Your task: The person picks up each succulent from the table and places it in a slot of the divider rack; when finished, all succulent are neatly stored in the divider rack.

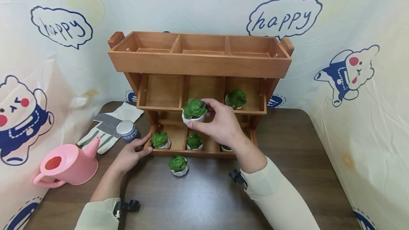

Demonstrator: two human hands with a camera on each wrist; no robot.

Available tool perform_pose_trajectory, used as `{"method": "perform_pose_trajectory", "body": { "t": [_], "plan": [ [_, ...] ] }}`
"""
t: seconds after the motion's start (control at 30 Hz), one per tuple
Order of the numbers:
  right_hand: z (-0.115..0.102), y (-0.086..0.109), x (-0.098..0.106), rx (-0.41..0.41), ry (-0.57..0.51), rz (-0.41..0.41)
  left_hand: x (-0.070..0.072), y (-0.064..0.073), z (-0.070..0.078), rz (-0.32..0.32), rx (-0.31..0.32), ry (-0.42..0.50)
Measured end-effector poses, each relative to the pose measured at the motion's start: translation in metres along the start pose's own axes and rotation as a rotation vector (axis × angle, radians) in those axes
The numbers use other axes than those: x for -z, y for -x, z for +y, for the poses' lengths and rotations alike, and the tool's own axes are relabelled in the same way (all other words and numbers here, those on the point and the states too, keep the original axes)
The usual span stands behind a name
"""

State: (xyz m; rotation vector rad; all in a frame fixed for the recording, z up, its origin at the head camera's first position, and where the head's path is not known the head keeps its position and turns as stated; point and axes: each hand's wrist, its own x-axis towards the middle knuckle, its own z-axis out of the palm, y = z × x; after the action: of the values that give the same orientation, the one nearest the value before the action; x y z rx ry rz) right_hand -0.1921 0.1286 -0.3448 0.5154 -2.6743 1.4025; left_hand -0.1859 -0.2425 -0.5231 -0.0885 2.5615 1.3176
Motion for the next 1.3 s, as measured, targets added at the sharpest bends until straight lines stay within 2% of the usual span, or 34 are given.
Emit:
{"method": "perform_pose_trajectory", "body": {
  "t": [0.23, 0.5, 0.8, 1.3],
  "plan": [
    [-0.007, -0.014, 0.005, 0.009, -0.011, 0.024, 0.001, 0.001, -0.001, 0.009, 0.002, 0.005],
    [-0.006, -0.028, 0.006, -0.021, -0.047, 0.047, -0.001, 0.001, -0.001, -0.004, 0.011, 0.003],
    [-0.002, -0.042, 0.005, -0.012, 0.026, 0.060, -0.001, 0.002, 0.000, -0.007, 0.011, -0.010],
    [-0.002, -0.054, -0.002, -0.018, 0.142, 0.020, -0.002, 0.001, 0.001, 0.003, 0.020, -0.003]
  ]
}}
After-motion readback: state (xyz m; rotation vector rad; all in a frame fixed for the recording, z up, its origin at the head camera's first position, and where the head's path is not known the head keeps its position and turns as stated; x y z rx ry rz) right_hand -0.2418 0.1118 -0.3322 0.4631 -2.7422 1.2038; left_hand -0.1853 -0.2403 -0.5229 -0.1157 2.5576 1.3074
